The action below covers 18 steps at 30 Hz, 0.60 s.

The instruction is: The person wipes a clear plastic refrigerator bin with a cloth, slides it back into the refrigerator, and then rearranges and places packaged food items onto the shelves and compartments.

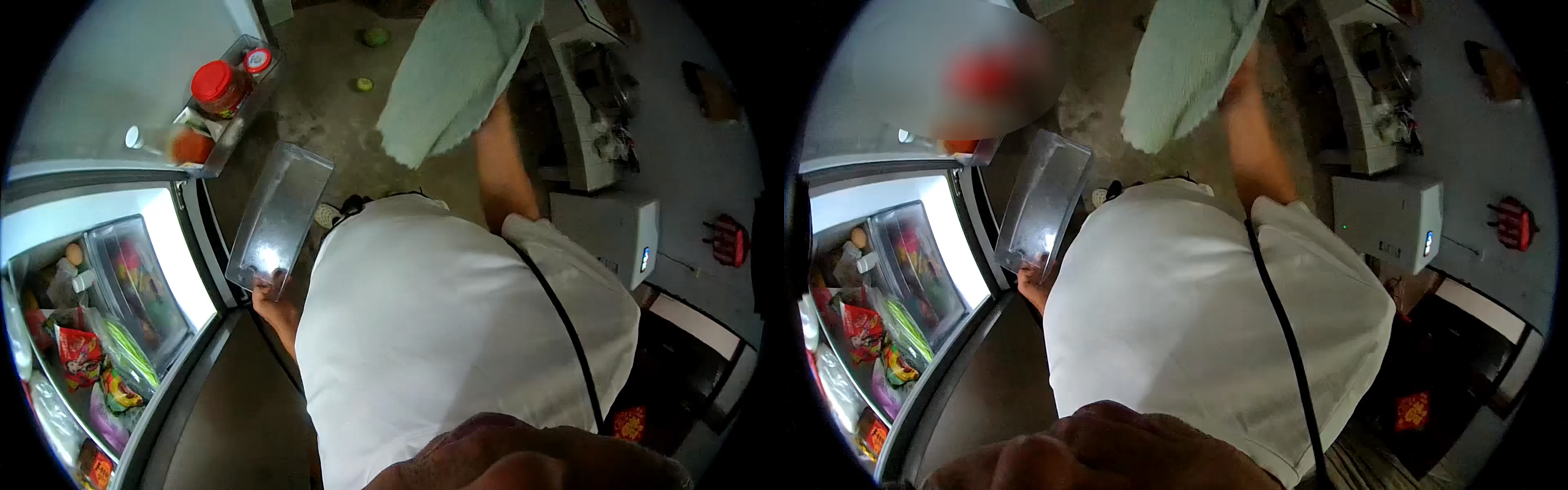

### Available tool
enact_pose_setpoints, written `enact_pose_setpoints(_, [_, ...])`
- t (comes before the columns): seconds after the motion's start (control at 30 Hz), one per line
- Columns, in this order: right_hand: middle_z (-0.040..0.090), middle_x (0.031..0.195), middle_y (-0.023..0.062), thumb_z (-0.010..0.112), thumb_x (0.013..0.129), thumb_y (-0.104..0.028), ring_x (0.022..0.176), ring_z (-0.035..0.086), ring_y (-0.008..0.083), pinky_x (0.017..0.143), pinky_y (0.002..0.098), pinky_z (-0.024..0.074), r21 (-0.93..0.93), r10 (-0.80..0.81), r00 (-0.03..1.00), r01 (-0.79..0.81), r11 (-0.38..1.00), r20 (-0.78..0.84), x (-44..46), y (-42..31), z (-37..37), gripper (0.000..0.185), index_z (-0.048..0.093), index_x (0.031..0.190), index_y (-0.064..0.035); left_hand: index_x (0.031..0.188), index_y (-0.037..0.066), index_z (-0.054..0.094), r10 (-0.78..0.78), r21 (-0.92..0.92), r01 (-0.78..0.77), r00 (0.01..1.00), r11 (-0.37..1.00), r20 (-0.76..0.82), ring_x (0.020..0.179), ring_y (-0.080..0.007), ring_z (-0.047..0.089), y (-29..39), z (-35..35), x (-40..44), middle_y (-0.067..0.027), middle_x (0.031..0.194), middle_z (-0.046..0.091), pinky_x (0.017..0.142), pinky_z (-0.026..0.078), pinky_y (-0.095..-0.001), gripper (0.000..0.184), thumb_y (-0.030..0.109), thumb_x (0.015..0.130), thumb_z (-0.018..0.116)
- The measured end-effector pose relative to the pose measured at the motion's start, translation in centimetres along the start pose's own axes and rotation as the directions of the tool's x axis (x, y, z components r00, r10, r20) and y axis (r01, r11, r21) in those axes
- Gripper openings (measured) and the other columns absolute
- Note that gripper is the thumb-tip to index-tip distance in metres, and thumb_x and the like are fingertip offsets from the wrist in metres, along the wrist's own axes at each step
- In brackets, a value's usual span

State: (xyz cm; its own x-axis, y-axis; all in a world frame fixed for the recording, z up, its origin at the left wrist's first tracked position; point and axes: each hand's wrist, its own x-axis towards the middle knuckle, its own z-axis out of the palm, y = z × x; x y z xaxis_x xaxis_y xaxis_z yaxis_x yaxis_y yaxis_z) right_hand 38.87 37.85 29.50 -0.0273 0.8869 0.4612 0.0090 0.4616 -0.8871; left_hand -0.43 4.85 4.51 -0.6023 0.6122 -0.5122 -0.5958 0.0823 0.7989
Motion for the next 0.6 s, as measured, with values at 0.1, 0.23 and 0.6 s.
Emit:
enact_pose_setpoints(0.1, [0.067,0.126,0.0117,0.055,0.106,-0.039,0.108,0.066,0.0283,0.090,0.0445,0.0549,-0.028,0.071,0.988,-0.068,0.997,0.140,-4.6,3.2,0.4,0.050,0.057,0.141,-0.0038,0.106,0.001,0.064,0.077,0.101,-0.080,0.996,0.992,0.038,0.101,-0.0344,0.069,-0.2,1.3,-0.2,-0.0153,0.100,0.068,0.085,0.057,-0.0524,0.033,0.030,0.093,0.056])
enact_pose_setpoints(0.23, [0.068,0.123,0.0111,0.056,0.105,-0.039,0.105,0.067,0.0273,0.087,0.0437,0.0549,0.107,0.240,0.924,-0.283,0.953,0.298,-7.5,4.7,-1.9,0.048,0.059,0.138,-0.0038,0.113,0.001,0.064,0.017,0.222,-0.037,0.996,0.974,0.089,0.102,-0.0337,0.069,-1.2,7.8,0.5,-0.0165,0.113,0.070,0.091,0.054,-0.0520,0.033,0.021,0.089,0.057])
enact_pose_setpoints(0.6, [0.071,0.114,0.0094,0.060,0.104,-0.037,0.096,0.068,0.0247,0.079,0.0416,0.0549,0.479,0.596,0.546,-0.830,0.287,0.589,-6.8,6.7,-4.7,0.044,0.065,0.131,-0.0035,0.165,0.011,0.024,0.074,0.493,-0.319,0.888,0.810,0.453,0.105,-0.0201,0.061,-5.7,30.2,-6.0,-0.0145,0.136,0.060,0.091,0.049,-0.0311,0.078,0.009,0.093,0.055])
